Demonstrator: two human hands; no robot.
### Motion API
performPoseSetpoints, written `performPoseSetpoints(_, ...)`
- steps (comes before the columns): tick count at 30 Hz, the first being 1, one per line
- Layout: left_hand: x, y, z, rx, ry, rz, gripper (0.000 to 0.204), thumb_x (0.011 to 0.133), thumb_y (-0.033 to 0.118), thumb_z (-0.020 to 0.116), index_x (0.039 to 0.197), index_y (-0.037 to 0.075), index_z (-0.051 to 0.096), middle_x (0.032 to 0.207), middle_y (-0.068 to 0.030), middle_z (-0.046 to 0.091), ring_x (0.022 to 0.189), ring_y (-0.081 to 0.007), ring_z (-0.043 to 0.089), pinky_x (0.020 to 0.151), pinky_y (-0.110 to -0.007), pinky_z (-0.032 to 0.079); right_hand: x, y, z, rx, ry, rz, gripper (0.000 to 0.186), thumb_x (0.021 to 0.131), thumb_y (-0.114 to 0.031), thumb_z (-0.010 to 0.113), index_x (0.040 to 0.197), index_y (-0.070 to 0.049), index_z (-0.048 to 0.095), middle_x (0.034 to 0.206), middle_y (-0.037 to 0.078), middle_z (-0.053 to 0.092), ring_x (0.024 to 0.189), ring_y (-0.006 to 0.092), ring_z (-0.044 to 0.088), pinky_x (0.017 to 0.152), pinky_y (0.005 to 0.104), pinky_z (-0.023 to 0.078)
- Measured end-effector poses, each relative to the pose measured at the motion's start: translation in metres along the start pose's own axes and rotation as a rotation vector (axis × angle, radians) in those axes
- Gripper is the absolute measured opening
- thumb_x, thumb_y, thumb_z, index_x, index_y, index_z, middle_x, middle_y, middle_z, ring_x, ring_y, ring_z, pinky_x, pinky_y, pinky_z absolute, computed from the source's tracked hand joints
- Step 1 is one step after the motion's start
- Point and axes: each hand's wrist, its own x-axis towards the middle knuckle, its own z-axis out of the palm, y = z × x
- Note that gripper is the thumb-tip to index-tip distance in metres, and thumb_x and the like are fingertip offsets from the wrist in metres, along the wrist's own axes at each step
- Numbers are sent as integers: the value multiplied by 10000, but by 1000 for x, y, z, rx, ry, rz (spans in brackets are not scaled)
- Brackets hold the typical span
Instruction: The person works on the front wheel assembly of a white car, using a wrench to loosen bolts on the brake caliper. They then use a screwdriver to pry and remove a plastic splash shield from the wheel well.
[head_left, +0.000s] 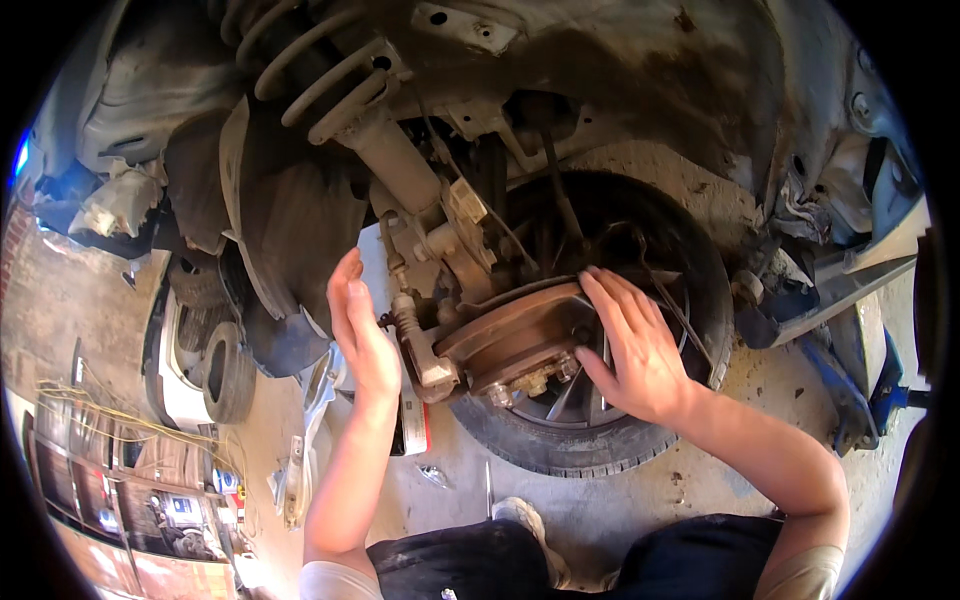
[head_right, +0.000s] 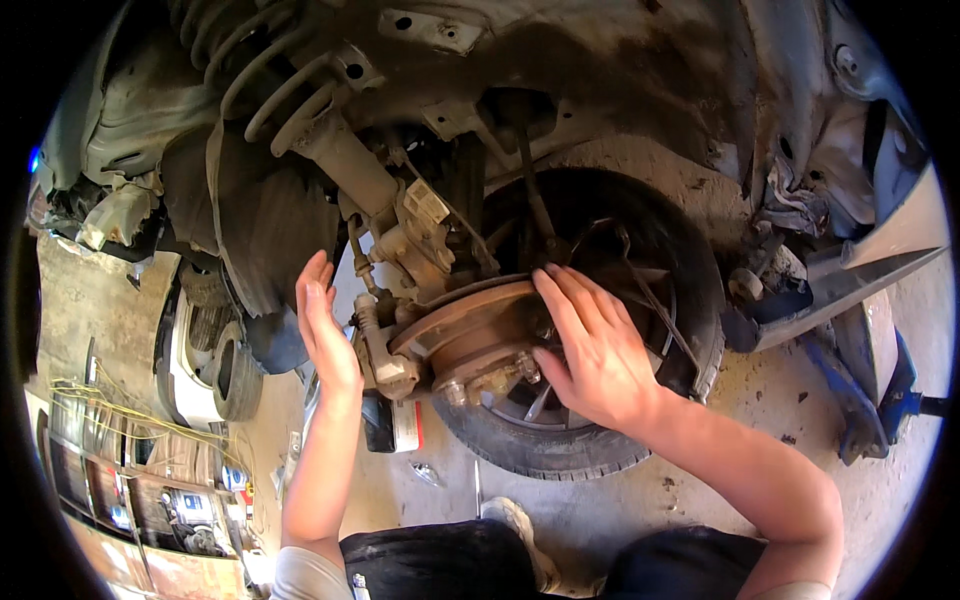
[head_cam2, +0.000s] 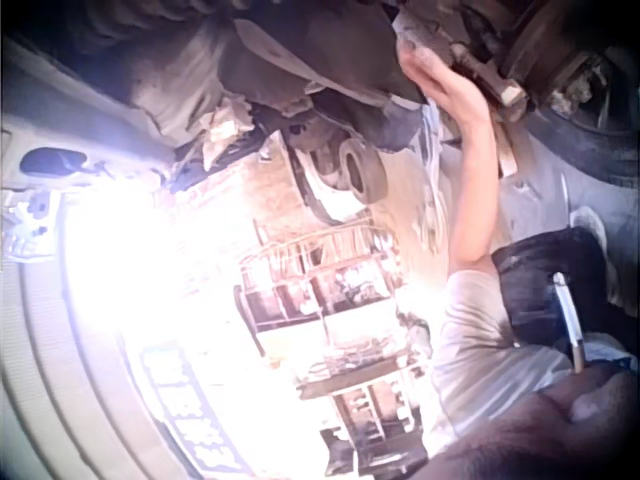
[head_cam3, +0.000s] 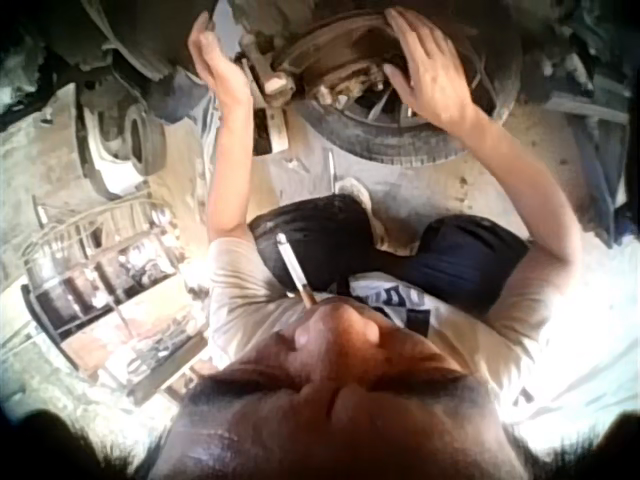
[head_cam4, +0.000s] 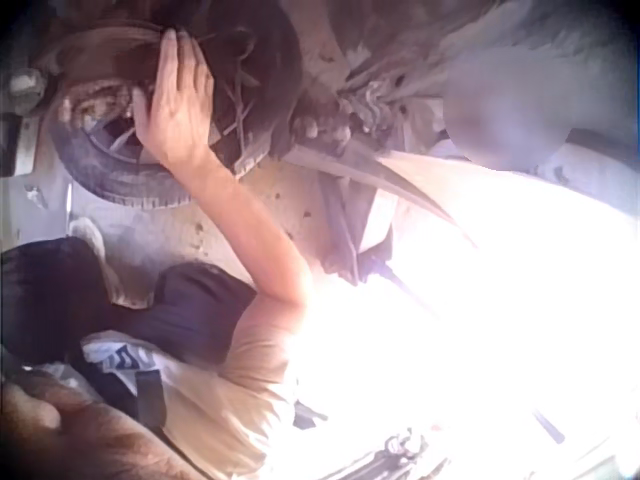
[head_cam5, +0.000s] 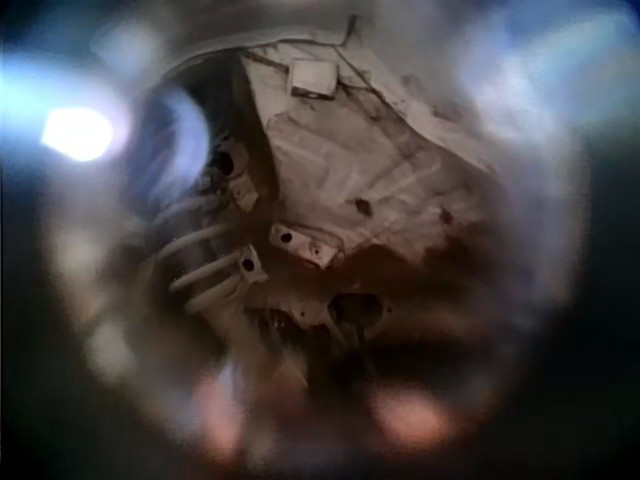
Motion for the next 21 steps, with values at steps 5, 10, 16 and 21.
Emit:
performPoseSetpoints(5, 19, -29, 6, -259, -55, -231, 609, 1053, 455, 390, 1399, -40, 465, 1406, -185, 508, 1310, -263, 472, 1126, -381, 314, -49, 36, 18, -220, -302, -3, 870, 792, -322, 752, 1468, 43, 344, 1515, 235, 365, 1416, 367, 352, 1121, 497, 335)
performPoseSetpoints(10, 27, -15, 12, -307, -176, -216, 509, 1072, 372, 387, 1285, -51, 573, 1240, -136, 632, 1156, -198, 567, 1042, -322, 400, -90, 69, 40, -250, -540, -3, 831, 846, -442, 684, 1477, -4, 366, 1536, 229, 339, 1431, 367, 331, 1150, 498, 297)
performPoseSetpoints(16, 43, -26, -10, -248, -325, -372, 503, 1072, 373, 396, 1207, -48, 636, 1137, -100, 686, 1044, -155, 620, 958, -303, 457, -91, 73, 46, -210, -505, 2, 809, 771, -370, 718, 1426, -4, 413, 1498, 232, 391, 1400, 385, 373, 1119, 542, 320)
performPoseSetpoints(21, 50, -54, -20, -306, -313, -411, 452, 1062, 345, 454, 1192, -42, 650, 1097, -72, 701, 1021, -142, 623, 945, -302, 462, -88, 73, 46, -195, -456, -16, 766, 775, -336, 727, 1404, -1, 447, 1457, 231, 444, 1362, 385, 421, 1103, 530, 340)
